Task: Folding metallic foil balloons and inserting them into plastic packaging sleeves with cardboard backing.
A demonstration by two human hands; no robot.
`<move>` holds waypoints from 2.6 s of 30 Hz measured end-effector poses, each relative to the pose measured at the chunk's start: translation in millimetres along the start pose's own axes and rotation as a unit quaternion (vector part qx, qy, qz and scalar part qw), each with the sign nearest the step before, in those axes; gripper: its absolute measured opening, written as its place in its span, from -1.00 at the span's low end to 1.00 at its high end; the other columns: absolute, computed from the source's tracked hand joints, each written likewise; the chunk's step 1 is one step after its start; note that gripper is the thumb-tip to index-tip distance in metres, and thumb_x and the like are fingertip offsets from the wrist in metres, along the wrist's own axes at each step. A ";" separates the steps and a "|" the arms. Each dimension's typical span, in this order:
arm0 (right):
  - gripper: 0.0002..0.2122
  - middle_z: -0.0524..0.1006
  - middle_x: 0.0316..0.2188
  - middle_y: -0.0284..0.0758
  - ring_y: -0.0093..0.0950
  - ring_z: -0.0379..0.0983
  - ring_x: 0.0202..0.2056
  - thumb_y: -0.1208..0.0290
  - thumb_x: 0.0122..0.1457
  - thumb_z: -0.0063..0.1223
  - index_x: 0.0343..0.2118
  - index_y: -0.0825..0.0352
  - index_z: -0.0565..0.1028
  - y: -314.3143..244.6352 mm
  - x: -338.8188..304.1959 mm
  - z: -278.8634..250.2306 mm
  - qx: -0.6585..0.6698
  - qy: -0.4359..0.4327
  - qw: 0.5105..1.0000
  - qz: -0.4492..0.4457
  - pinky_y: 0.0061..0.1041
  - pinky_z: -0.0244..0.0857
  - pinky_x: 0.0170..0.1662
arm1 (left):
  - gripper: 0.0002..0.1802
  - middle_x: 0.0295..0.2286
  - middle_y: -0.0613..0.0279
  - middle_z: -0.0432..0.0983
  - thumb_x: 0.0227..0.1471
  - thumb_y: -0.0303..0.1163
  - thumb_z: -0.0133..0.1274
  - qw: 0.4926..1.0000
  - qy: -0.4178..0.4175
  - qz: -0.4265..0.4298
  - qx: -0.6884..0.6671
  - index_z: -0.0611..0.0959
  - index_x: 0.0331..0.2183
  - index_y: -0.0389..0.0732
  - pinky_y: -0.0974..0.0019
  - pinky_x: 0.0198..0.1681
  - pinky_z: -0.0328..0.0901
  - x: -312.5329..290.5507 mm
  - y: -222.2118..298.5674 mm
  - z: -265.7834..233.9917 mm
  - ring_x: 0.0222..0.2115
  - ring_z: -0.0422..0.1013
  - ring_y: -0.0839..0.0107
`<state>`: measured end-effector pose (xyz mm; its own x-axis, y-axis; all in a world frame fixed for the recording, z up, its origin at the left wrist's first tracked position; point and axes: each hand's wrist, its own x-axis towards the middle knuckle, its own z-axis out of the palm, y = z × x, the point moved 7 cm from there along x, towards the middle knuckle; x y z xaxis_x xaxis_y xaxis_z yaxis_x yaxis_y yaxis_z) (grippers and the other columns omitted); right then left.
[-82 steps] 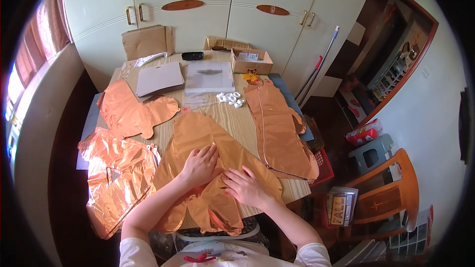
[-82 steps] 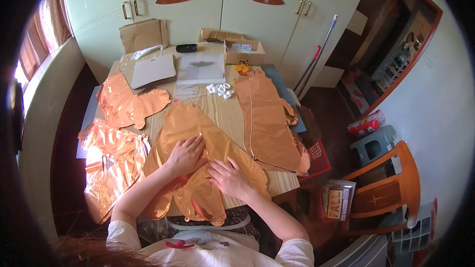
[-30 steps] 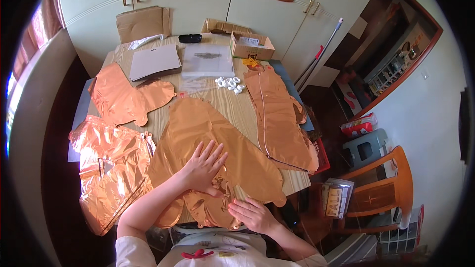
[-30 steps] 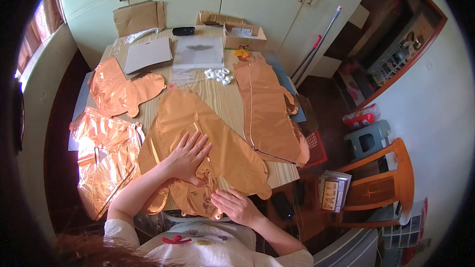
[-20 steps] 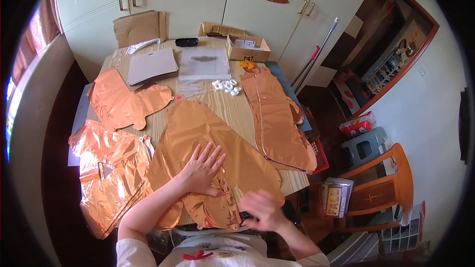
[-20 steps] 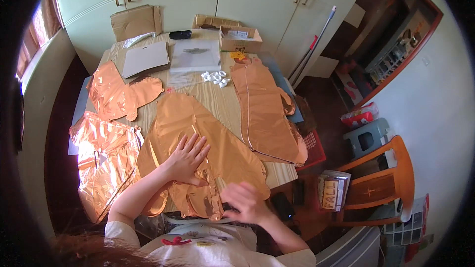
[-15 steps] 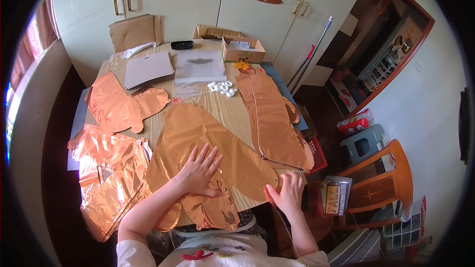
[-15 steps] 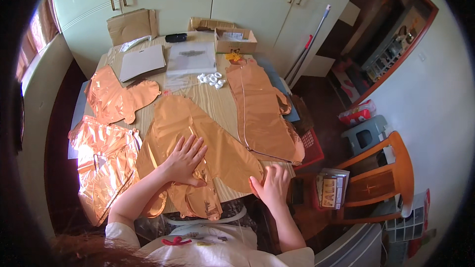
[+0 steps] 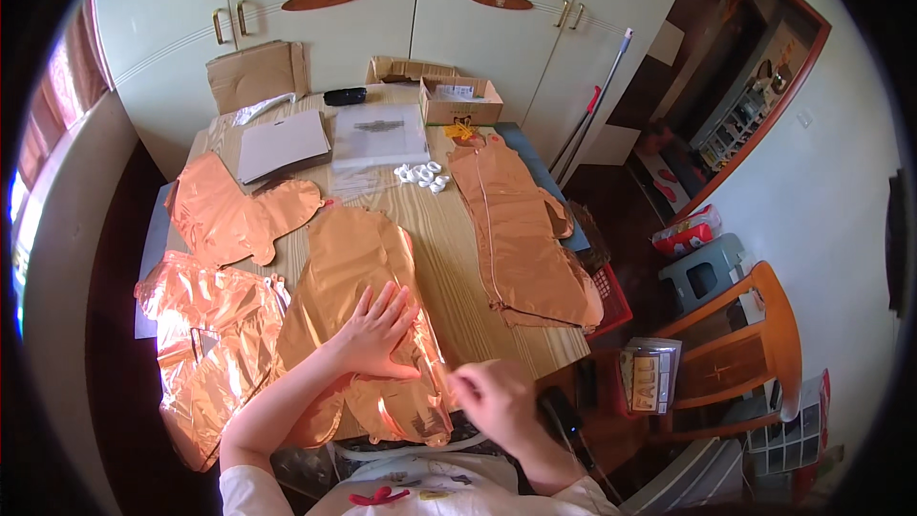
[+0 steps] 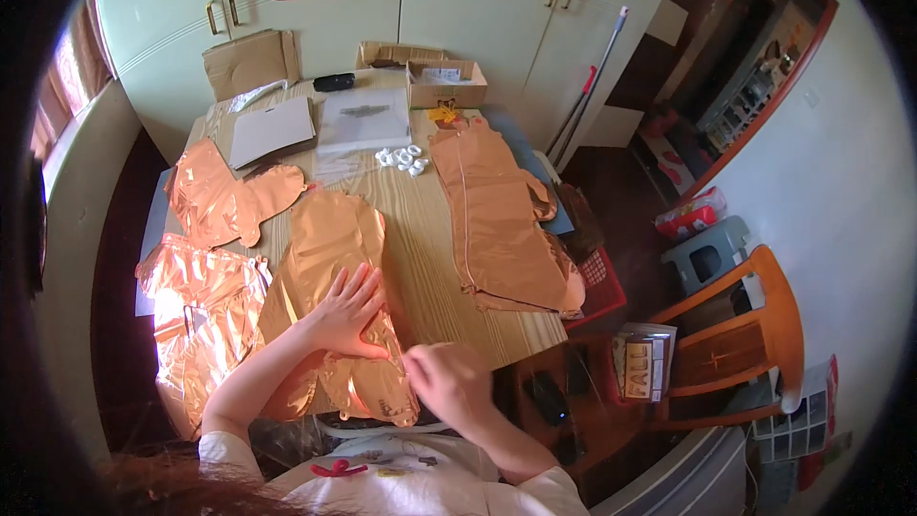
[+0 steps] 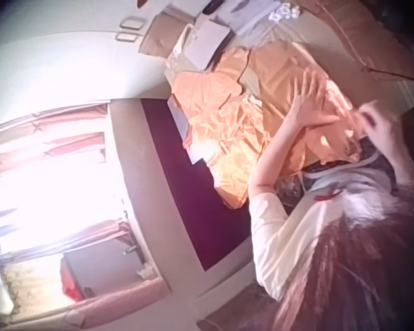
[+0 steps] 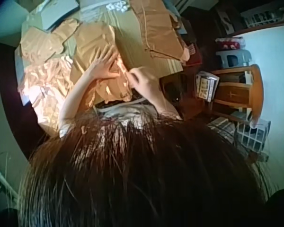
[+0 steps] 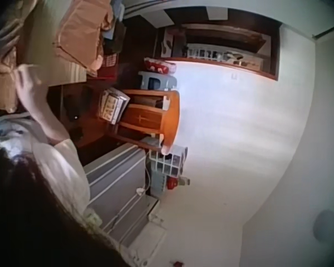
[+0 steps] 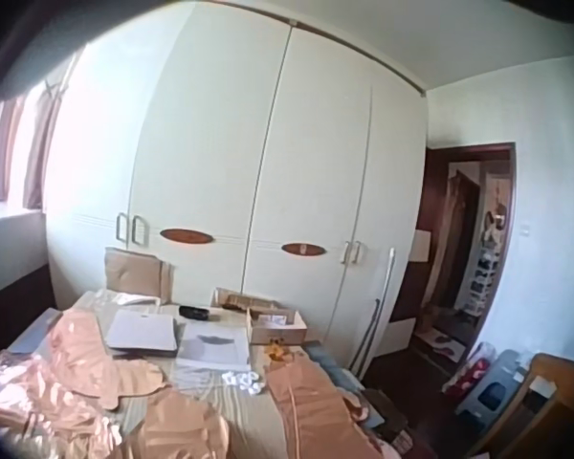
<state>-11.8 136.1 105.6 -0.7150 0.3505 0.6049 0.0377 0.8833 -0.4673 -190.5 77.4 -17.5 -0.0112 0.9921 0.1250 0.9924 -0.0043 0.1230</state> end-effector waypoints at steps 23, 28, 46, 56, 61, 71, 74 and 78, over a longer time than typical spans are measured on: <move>-0.82 0.60 -0.20 -0.34 -0.41 0.51 -0.08 0.41 0.16 0.07 -0.18 0.23 0.57 43.3 -9.8 87.6 0.107 -0.118 0.981 -0.113 -0.35 0.31 0.04 | -0.34 -0.52 0.12 0.51 -0.11 -0.42 0.13 0.884 0.117 -0.302 -0.337 0.43 0.10 -0.23 0.26 -0.34 0.39 -1.1 -66.0 -17.8 -0.51 0.49 0.29; -0.77 0.57 -0.04 -0.45 -0.45 0.42 0.08 0.47 0.16 0.01 -0.13 0.17 0.61 75.3 -16.6 91.1 0.000 -0.197 0.970 -0.141 -0.29 0.19 0.15 | -0.39 -0.55 0.14 0.44 -0.15 -0.43 0.14 0.894 0.114 -0.278 -0.331 0.47 0.04 -0.22 0.23 -0.35 0.37 -0.2 -64.3 -16.6 -0.50 0.45 0.24; -0.75 0.58 -0.03 -0.43 -0.50 0.43 0.09 0.45 0.16 0.02 -0.11 0.20 0.61 75.3 -31.7 92.2 -0.031 -0.207 0.965 -0.159 -0.29 0.18 0.15 | -0.39 -0.47 0.09 0.45 -0.25 -0.39 0.18 0.942 0.096 -0.214 -0.242 0.50 -0.04 -0.14 0.12 -0.13 0.30 2.7 -57.4 -27.1 -0.29 0.40 0.07; -0.77 0.58 -0.04 -0.41 -0.47 0.45 0.08 0.45 0.15 0.03 -0.15 0.22 0.62 74.3 -31.3 91.8 -0.032 -0.208 0.965 -0.155 -0.27 0.20 0.15 | -0.23 -0.27 -0.02 0.52 -0.16 -0.06 0.23 0.930 0.191 -0.287 -0.127 0.42 0.01 -0.34 0.10 -0.09 0.30 50.4 -88.2 -19.9 -0.20 0.43 0.02; -0.77 0.58 -0.04 -0.41 -0.47 0.45 0.07 0.46 0.13 0.04 -0.16 0.21 0.63 71.6 -29.6 90.6 -0.027 -0.201 0.967 -0.152 -0.26 0.21 0.14 | -0.35 -0.27 0.04 0.55 -0.16 0.00 0.22 0.910 0.116 -0.366 -0.157 0.58 -0.11 -0.27 0.12 -0.09 0.32 68.6 -127.6 4.0 -0.17 0.44 0.05; -0.76 0.57 -0.02 -0.39 -0.47 0.42 0.10 0.48 0.10 0.04 -0.16 0.26 0.62 73.9 -32.2 90.7 -0.020 -0.202 0.967 -0.151 -0.25 0.19 0.18 | -0.68 -0.34 0.22 0.53 -0.16 -0.03 0.22 0.906 0.098 -0.380 -0.159 0.72 -0.47 -0.07 0.06 -0.08 0.22 73.0 -127.9 5.0 -0.13 0.38 0.18; -0.74 0.57 -0.02 -0.37 -0.47 0.41 0.10 0.49 0.09 0.03 -0.15 0.28 0.61 72.7 -31.4 89.8 -0.014 -0.204 0.967 -0.151 -0.25 0.19 0.19 | -0.69 -0.36 0.22 0.52 -0.16 -0.04 0.23 0.912 0.113 -0.372 -0.128 0.71 -0.47 -0.07 0.09 -0.10 0.21 73.8 -126.3 3.0 -0.15 0.37 0.20; -0.74 0.57 -0.02 -0.36 -0.47 0.41 0.10 0.49 0.08 0.03 -0.16 0.30 0.61 71.4 -30.6 90.1 -0.008 -0.205 0.967 -0.150 -0.25 0.19 0.19 | -0.73 -0.35 0.23 0.50 -0.15 -0.08 0.22 0.918 0.141 -0.363 -0.069 0.70 -0.44 -0.05 0.10 -0.12 0.20 74.2 -123.4 -5.3 -0.17 0.37 0.22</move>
<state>-50.1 160.4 -4.3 -0.9119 -0.0727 0.4040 -0.2062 0.9321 -0.2976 -314.4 150.9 -18.2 -0.7150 0.6672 0.2087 0.6856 0.6108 0.3961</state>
